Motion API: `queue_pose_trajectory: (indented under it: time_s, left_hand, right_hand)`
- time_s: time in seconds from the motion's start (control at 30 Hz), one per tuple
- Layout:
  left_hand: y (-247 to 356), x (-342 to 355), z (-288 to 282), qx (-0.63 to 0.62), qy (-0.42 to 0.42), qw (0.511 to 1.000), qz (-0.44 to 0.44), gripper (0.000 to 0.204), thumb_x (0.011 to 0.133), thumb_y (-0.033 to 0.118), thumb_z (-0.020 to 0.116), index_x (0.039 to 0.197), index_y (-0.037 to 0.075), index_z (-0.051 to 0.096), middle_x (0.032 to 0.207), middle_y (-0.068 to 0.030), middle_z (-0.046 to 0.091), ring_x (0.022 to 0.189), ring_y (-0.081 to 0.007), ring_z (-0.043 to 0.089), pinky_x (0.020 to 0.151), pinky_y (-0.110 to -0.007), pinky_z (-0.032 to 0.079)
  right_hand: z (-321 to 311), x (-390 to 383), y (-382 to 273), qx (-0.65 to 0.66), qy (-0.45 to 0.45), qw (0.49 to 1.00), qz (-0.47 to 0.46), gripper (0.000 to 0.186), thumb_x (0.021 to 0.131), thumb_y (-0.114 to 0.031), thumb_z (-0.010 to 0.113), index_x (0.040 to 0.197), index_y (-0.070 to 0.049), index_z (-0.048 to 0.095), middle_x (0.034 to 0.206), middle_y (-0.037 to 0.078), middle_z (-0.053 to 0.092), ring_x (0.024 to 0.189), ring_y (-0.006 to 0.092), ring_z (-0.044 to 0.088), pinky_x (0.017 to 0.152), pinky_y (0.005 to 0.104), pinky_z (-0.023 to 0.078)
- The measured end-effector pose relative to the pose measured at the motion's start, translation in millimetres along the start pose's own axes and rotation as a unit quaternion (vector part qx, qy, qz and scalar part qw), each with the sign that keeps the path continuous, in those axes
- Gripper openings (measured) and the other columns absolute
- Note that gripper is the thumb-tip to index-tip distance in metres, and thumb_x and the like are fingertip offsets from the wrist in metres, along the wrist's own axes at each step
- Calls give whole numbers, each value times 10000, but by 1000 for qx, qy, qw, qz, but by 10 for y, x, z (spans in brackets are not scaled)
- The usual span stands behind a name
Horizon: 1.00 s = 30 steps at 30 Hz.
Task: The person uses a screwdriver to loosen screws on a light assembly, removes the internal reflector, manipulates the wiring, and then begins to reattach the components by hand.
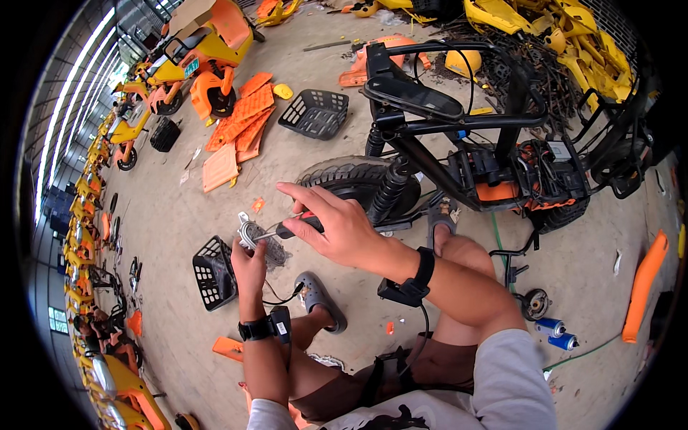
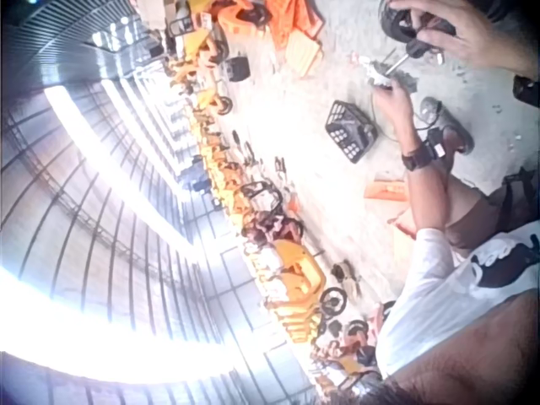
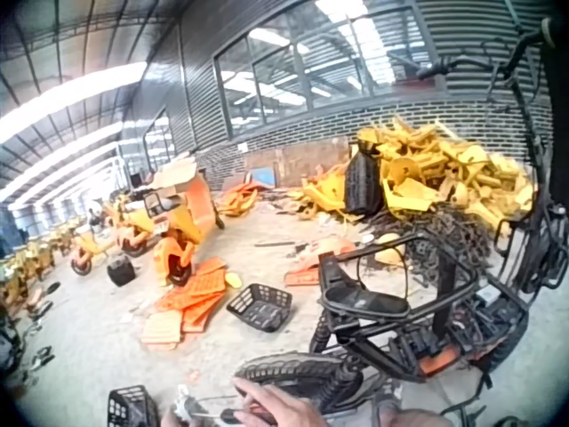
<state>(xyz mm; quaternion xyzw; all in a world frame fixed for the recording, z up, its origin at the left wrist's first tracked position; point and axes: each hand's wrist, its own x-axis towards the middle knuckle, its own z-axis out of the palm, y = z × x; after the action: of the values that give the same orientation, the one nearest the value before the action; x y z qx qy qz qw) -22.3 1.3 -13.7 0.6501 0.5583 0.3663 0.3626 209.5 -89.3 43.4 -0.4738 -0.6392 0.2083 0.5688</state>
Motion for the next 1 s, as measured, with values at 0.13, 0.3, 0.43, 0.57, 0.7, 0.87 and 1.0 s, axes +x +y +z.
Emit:
queue_pose_trajectory:
  time_s: [0.13, 0.3, 0.43, 0.57, 0.7, 0.87, 1.0]
  left_hand:
    - [-78, 21, -7, -26, -1, 1000, -11, 241, 872, 43, 660, 1050, -42, 520, 859, -85, 641, 727, -113, 609, 628, -271, 499]
    - [8, 2, -7, -35, 2, 999, -30, 242, 874, 39, 657, 1058, -44, 524, 873, -80, 644, 744, -113, 614, 641, -267, 500]
    - [43, -16, -5, -27, -3, 999, -33, 235, 876, 38, 654, 1057, -41, 525, 878, -78, 643, 752, -110, 613, 643, -262, 498]
    - [-8, 0, 4, -50, 0, 998, -31, 224, 877, 43, 655, 1044, -33, 527, 864, -70, 637, 744, -101, 604, 639, -257, 492]
    - [-42, 8, -9, -53, -2, 998, -22, 215, 878, 51, 658, 1030, -31, 530, 838, -59, 633, 720, -90, 590, 615, -254, 481]
    - [6, -7, 15, -44, -6, 998, -39, 209, 878, 54, 660, 1020, -30, 532, 825, -55, 631, 699, -83, 578, 589, -247, 468]
    - [-19, -6, 5, -36, -1, 999, -32, 209, 881, 50, 656, 1027, -34, 533, 833, -60, 631, 702, -88, 581, 593, -248, 471]
  right_hand:
    - [23, 13, -105, -7, 37, 999, -33, 600, 823, -84, 656, 1390, -110, 462, 1085, 137, 572, 811, 314, 643, 691, 368, 545]
    - [22, 18, -69, -49, 67, 992, -96, 578, 835, -100, 653, 1382, -120, 471, 1092, 140, 565, 793, 318, 644, 658, 369, 546]
    - [3, -25, -29, -12, 20, 1000, 4, 606, 807, -108, 672, 1377, -106, 467, 1101, 144, 559, 871, 325, 632, 693, 381, 542]
    - [25, 24, -79, -34, 69, 995, -69, 576, 818, -103, 663, 1364, -100, 479, 1065, 132, 577, 814, 303, 638, 660, 362, 537]
    - [-41, 8, -185, -18, 51, 998, -28, 564, 805, -84, 666, 1343, -93, 497, 1072, 133, 578, 799, 285, 642, 654, 347, 537]
    - [6, -13, -41, -10, 54, 998, -26, 564, 798, -83, 669, 1336, -84, 499, 1087, 140, 572, 832, 282, 645, 690, 355, 551]
    - [14, 36, -65, -39, 107, 988, -101, 539, 821, -92, 661, 1335, -95, 502, 1043, 125, 588, 784, 268, 655, 670, 351, 560]
